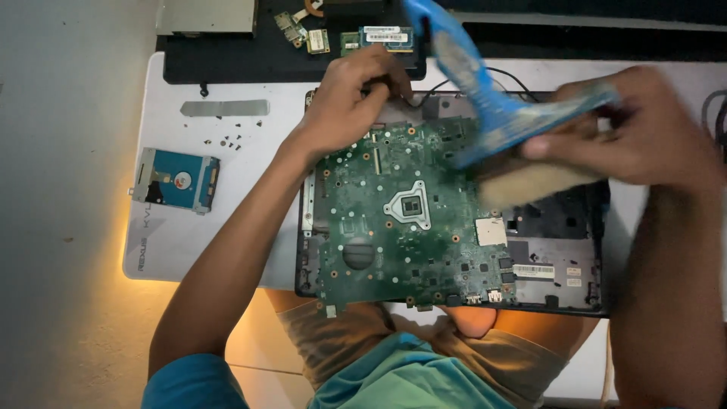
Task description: Cleaning a laptop motherboard with a brush and then installing it into the laptop chassis using a screwdriver.
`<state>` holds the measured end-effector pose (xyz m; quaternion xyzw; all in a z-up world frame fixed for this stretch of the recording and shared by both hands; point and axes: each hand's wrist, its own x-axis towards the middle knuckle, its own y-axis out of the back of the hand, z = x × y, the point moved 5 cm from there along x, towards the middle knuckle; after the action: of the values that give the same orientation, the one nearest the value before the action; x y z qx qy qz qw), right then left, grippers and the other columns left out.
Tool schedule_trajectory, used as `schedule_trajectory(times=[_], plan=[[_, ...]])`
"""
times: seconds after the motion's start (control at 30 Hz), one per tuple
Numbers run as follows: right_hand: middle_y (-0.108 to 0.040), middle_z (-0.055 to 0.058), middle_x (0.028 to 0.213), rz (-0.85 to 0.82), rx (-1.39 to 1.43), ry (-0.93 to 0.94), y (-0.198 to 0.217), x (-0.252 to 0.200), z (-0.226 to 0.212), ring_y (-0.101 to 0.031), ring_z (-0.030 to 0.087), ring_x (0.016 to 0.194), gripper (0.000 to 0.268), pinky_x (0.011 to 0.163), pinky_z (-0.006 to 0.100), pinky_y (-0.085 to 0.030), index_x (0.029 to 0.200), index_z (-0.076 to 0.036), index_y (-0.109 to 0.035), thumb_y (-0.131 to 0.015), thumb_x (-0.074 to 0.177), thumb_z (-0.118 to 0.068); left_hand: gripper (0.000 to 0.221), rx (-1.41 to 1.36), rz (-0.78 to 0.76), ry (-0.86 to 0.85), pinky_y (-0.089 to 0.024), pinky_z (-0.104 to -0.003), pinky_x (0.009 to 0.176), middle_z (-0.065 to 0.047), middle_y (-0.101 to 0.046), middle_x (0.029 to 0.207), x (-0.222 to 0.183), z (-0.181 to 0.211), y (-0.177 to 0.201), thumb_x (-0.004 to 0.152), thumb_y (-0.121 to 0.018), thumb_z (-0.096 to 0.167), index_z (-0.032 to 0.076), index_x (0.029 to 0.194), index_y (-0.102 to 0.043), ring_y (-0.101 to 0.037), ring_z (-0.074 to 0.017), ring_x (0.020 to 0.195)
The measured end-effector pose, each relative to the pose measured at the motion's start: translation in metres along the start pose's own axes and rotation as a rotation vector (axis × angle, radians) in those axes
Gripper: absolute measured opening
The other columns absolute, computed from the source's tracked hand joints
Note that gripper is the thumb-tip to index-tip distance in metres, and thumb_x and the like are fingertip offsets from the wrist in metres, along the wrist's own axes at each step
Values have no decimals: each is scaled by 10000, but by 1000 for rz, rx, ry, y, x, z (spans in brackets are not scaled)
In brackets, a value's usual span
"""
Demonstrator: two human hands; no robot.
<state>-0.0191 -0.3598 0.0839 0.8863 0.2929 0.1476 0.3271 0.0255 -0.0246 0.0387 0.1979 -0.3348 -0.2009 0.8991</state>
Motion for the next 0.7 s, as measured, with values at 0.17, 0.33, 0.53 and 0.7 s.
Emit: schedule_trajectory(times=[0.17, 0.33, 0.53, 0.7], plan=[[-816, 1, 731, -168, 141, 98, -51, 25, -11, -649, 83, 506, 203, 476, 257, -492, 1035, -90, -868, -929, 861, -177, 231, -20, -4, -91, -566, -412, 871, -117, -745, 1101, -1, -8, -1, 931, -645, -69, -4, 1108, -777, -703, -273, 925], [-888, -14, 623, -276, 10, -9, -16, 6, 6, -697, 110, 391, 178, 429, 291, -530, 890, -142, -903, -991, 791, -261, 357, 15, -3, 12, -497, -369, 746, -107, -712, 1081, 0, 2, 1, 893, -564, -179, 1, 1084, -807, -664, -254, 859], [-865, 97, 704, -107, -92, -132, -14, 10, 8, -665, 166, 459, 226, 520, 321, -533, 1059, -24, -927, -940, 868, -146, 319, -11, -8, 28, -513, -367, 760, -102, -680, 1062, 0, 1, 0, 932, -577, -176, 1, 1047, -816, -662, -232, 858], [-778, -24, 678, -245, 91, 165, -56, 27, -23, -593, 116, 515, 185, 537, 313, -491, 837, -104, -816, -983, 838, -184, 291, 45, -17, -9, -547, -385, 781, -109, -697, 1060, 1, -1, -2, 958, -598, -179, -16, 1071, -810, -683, -235, 876]])
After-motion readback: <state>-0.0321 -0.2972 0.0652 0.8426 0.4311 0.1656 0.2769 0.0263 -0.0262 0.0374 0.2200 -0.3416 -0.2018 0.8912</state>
